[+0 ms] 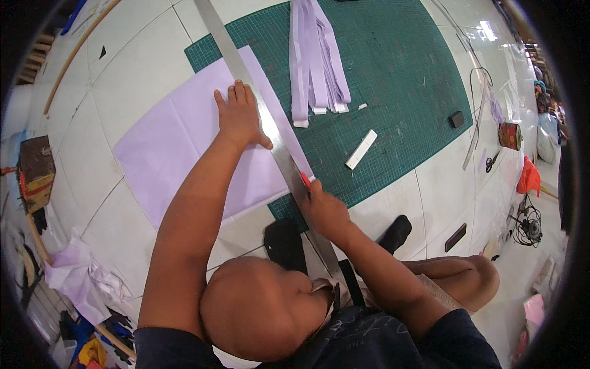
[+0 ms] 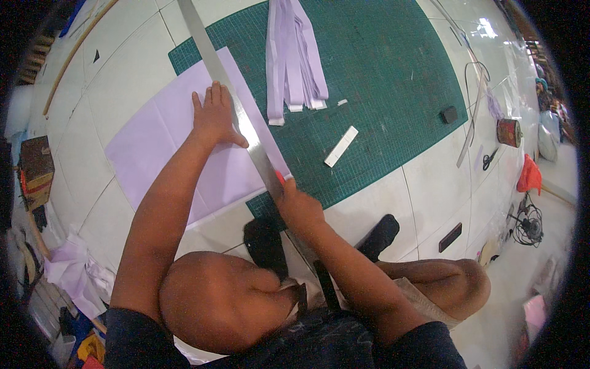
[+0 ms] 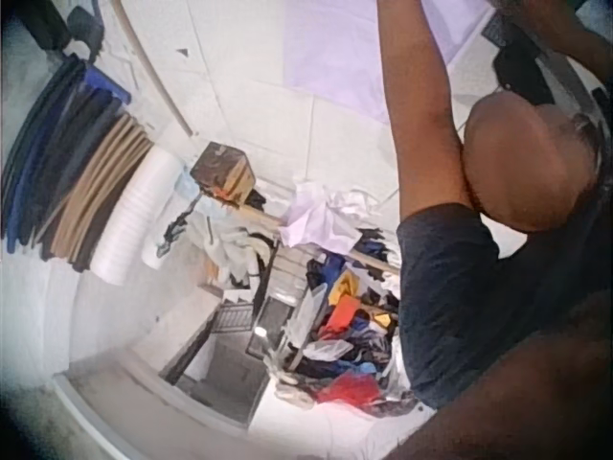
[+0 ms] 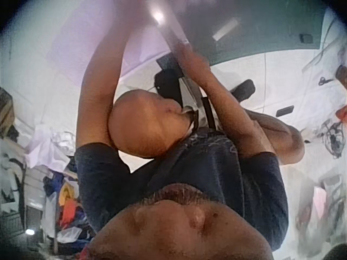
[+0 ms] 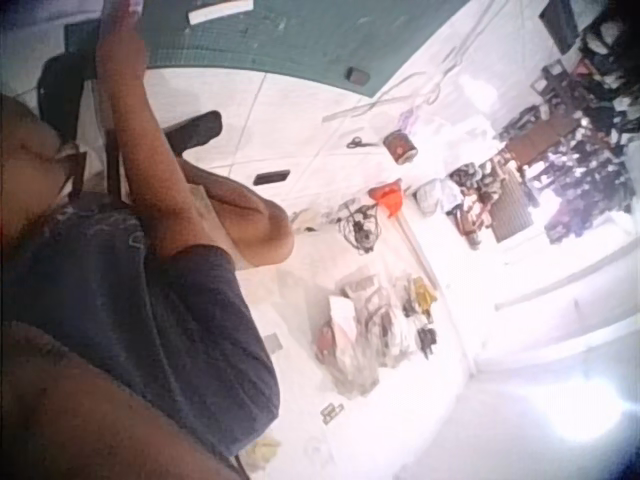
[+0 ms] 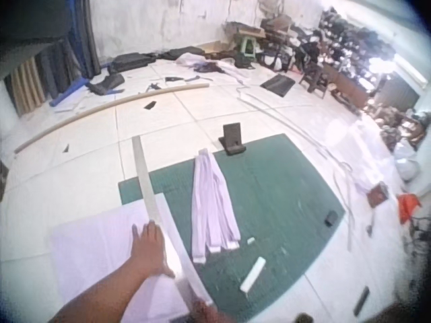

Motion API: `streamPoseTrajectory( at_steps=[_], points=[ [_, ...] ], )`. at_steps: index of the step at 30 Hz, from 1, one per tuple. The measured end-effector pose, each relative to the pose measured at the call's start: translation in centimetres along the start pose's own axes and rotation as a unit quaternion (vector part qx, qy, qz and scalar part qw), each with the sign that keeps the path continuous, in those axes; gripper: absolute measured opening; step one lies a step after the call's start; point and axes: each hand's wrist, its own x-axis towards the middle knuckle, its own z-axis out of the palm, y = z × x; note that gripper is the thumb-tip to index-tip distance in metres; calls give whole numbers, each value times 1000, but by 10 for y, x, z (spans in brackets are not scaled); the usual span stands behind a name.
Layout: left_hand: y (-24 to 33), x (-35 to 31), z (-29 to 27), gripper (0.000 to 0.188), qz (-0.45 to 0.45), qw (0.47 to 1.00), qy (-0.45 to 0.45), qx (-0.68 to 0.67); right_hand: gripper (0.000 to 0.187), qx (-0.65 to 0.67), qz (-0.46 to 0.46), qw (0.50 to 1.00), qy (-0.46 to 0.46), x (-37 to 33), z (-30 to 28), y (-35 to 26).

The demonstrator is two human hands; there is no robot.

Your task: The person uses a straightedge and a utility knife to cut several strips of light purple fabric on a green cutting mat.

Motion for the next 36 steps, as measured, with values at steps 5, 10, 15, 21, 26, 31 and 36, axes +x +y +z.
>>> streamPoseTrajectory(
  at_steps=[5,10,15,21,26,31,36],
  points=[
    [2,2,1,148,0,1000,7,7,35,-46,-16,999,-2,-44,29,54],
    [2,2,7,148,11,1000,15,-7,32,-83,-48,995,36,-46,33,65],
    [-4,-3,3,149,6,1000,15,-1,30,-35,-75,995,58,-57,1,36],
    [-1,2,4,151,12,999,14,-30,29,-1,-101,988,119,47,-22,-23],
    [0,4,6,149,3,1000,11,-5,27,38,-117,977,177,106,-21,-63],
    [2,5,6,147,-1,1000,1,2,28,40,-135,976,168,117,-16,-61],
    [0,2,2,144,-4,1000,-7,1,28,19,-139,974,175,115,-14,-66]
  ],
)
